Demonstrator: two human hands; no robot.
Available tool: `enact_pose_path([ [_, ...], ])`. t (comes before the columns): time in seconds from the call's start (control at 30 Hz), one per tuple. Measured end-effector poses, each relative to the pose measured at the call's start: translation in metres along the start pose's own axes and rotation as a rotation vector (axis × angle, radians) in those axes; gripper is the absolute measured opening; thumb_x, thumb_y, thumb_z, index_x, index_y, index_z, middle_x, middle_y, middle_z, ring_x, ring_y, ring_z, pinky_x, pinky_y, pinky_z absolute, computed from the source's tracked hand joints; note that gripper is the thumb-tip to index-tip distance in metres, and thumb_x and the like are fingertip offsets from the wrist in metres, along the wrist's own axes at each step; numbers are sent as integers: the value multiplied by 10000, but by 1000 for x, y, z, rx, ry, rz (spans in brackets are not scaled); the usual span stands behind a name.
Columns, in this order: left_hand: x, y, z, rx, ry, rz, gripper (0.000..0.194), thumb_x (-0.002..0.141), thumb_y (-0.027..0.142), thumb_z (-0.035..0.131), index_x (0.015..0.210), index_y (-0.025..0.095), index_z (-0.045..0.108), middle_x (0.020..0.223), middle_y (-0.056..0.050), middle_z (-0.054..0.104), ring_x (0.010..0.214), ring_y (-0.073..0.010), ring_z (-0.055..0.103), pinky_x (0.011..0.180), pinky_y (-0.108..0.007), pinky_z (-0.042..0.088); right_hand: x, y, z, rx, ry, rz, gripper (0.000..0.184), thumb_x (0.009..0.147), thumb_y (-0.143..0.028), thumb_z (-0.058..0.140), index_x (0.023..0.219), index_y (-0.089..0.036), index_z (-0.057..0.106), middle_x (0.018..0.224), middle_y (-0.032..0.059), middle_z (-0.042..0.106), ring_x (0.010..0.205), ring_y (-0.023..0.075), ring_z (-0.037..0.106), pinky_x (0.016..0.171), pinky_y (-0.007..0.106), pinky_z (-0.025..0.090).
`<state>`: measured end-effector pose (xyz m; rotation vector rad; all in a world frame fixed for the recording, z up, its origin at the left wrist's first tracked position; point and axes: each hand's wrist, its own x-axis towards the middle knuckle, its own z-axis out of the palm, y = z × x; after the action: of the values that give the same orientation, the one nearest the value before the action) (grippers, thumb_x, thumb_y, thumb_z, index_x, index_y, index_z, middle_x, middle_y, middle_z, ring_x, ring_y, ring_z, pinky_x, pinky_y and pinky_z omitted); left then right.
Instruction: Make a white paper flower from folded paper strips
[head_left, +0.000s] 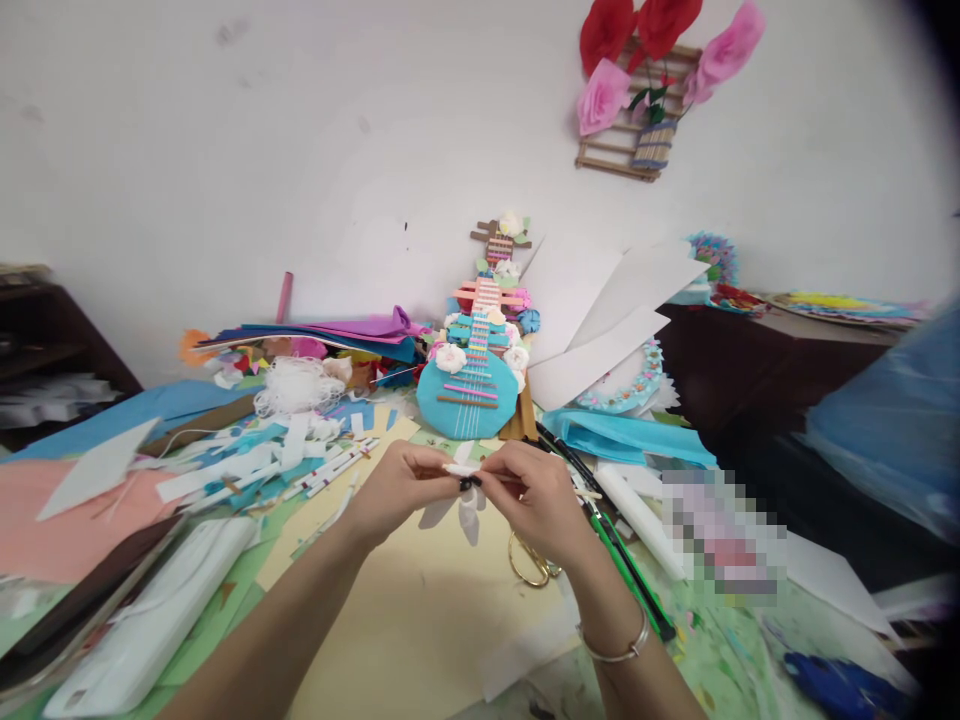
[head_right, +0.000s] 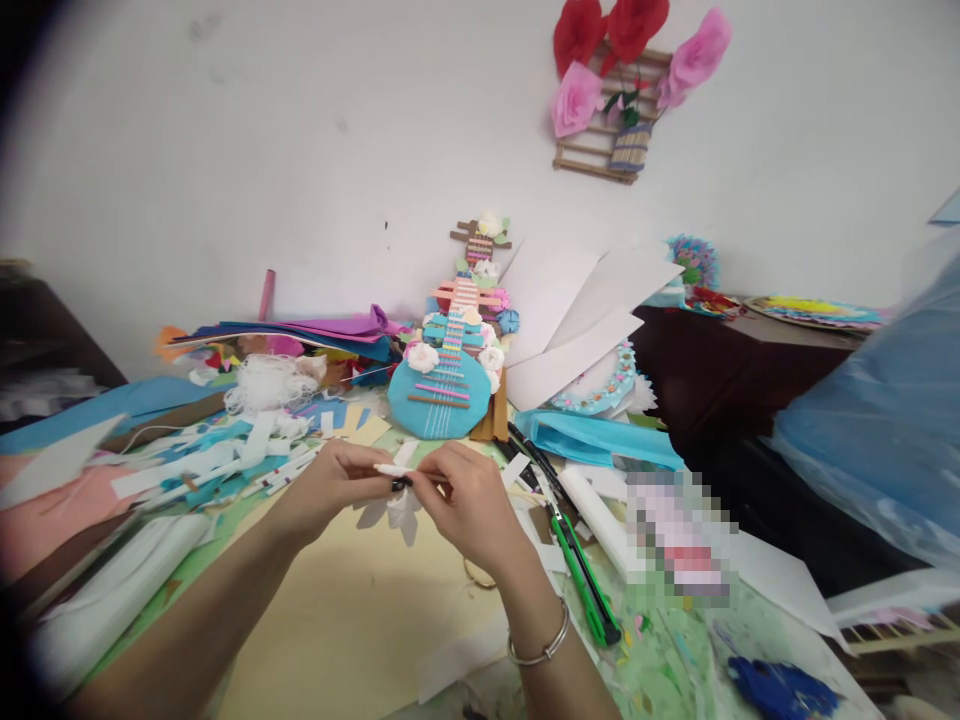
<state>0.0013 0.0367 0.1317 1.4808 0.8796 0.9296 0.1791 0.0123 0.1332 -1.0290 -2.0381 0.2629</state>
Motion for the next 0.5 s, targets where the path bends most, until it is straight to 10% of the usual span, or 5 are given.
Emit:
enact_pose_path([
  [0.5, -1, -1, -4, 96, -73, 87, 189, 713, 279, 643, 719, 104, 714, 689, -49, 612, 569, -100, 476, 490, -197, 344, 0, 2, -2, 48, -1, 1, 165, 844, -255, 505, 723, -155, 558, 649, 10, 526, 577, 91, 455, 519, 202, 342],
])
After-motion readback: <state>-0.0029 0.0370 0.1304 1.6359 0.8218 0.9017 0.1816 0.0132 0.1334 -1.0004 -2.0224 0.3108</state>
